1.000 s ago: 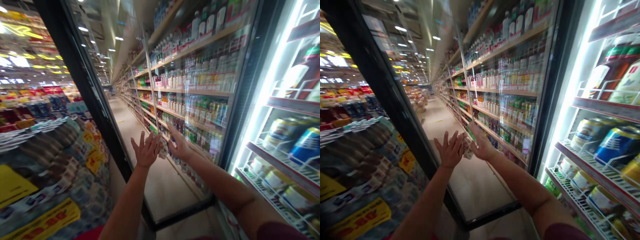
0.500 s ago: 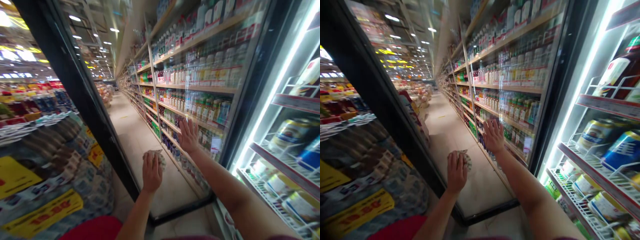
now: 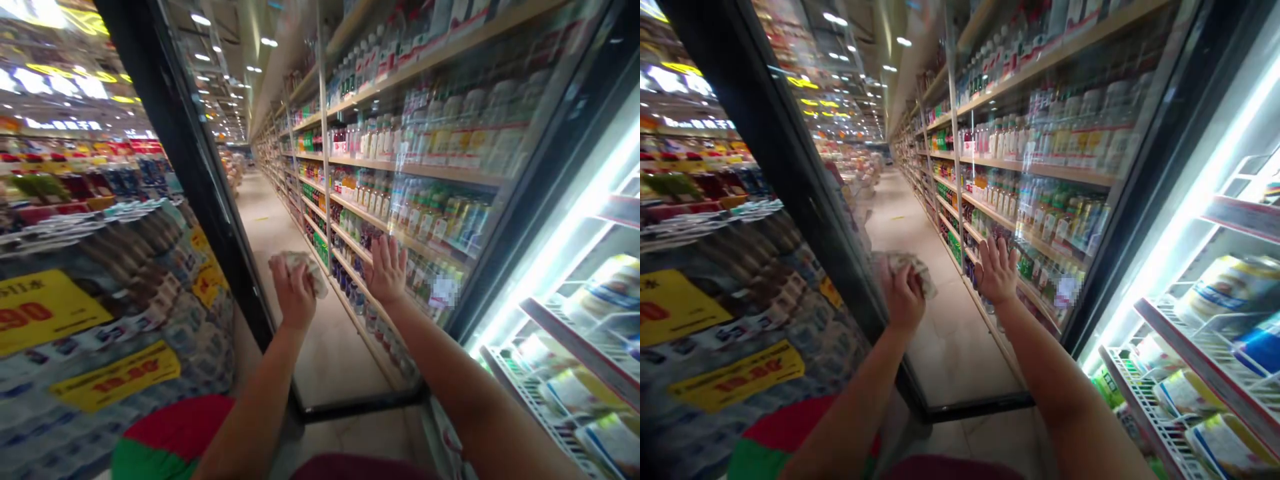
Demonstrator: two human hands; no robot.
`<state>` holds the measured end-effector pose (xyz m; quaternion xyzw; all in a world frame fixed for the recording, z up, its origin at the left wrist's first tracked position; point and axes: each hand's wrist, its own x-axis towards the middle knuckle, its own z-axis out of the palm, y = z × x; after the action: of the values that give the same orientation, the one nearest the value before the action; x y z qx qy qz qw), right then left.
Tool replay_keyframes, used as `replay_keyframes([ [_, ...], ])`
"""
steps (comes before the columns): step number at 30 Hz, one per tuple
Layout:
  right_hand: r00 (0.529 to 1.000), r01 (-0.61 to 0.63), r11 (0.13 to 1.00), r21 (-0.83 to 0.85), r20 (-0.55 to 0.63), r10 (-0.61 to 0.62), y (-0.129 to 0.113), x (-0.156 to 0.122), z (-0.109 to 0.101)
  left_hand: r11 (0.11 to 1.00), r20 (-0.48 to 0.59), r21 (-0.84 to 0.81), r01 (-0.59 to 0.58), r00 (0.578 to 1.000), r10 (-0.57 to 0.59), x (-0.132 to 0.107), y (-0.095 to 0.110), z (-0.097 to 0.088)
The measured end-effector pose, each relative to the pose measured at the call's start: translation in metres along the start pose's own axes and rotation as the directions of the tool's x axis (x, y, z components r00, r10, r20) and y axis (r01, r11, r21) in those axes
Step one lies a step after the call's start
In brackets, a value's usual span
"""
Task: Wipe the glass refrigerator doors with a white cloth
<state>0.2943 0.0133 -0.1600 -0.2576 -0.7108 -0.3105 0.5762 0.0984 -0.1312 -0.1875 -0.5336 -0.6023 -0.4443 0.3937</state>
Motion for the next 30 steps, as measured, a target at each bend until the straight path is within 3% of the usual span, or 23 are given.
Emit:
replay_keyframes([
  [3, 1.000, -0.013, 1.000, 0.008, 0.014, 0.013, 0.000, -0.002, 0.001, 0.976, -0.026, 0.108, -0.188, 0.981, 0.192, -0.066, 0.009, 0.009],
  [5, 0.999, -0.021, 1.000, -0.003, 0.032, 0.021, 0.000, -0.003, 0.003, 0.965, -0.018, 0.138, -0.222, 0.974, 0.227, -0.079, 0.007, 0.012],
  [7, 0.999, -0.024, 0.999, -0.028, 0.042, 0.025, 0.000, -0.004, 0.004, 0.970, -0.021, 0.160, -0.181, 0.982, 0.187, -0.056, -0.003, 0.010],
  [9, 0.999, -0.025, 0.998, -0.049, 0.045, 0.027, 0.001, -0.005, 0.005, 0.983, -0.041, 0.172, -0.069, 0.996, 0.077, -0.009, -0.016, 0.005],
  [12, 0.999, -0.014, 0.999, -0.050, 0.036, 0.015, 0.001, -0.004, 0.007, 0.994, -0.065, 0.104, -0.028, 0.997, 0.034, 0.056, -0.034, -0.004],
  [14, 1.000, -0.004, 0.999, -0.042, 0.020, 0.004, 0.001, -0.004, 0.008, 0.998, -0.058, 0.068, -0.014, 0.998, 0.018, 0.063, -0.037, -0.006],
  [16, 1.000, -0.009, 0.999, -0.037, 0.024, 0.010, 0.001, -0.004, 0.009, 0.995, -0.041, 0.099, -0.007, 0.999, 0.012, 0.034, -0.031, -0.005],
  [21, 0.999, -0.017, 0.999, -0.028, 0.040, 0.018, 0.001, -0.006, 0.010, 0.990, 0.028, 0.139, -0.030, 0.999, 0.026, -0.093, -0.002, 0.001],
  [23, 1.000, -0.008, 1.000, -0.025, 0.025, 0.008, 0.001, -0.007, 0.010, 0.989, 0.058, 0.146, -0.013, 0.998, 0.005, -0.108, 0.000, 0.005],
  [25, 0.999, -0.027, 1.000, -0.002, 0.044, 0.028, 0.002, -0.008, 0.012, 0.987, 0.060, 0.156, 0.028, 0.997, -0.038, -0.086, -0.005, 0.008],
  [28, 0.992, -0.077, 0.997, 0.032, 0.107, 0.073, 0.002, -0.011, 0.016, 0.984, 0.013, 0.131, 0.119, 0.992, -0.122, -0.017, -0.013, 0.011],
  [30, 0.989, -0.089, 0.995, 0.037, 0.123, 0.084, 0.002, -0.012, 0.018, 0.990, -0.026, 0.077, 0.120, 0.993, -0.119, 0.023, -0.014, 0.011],
])
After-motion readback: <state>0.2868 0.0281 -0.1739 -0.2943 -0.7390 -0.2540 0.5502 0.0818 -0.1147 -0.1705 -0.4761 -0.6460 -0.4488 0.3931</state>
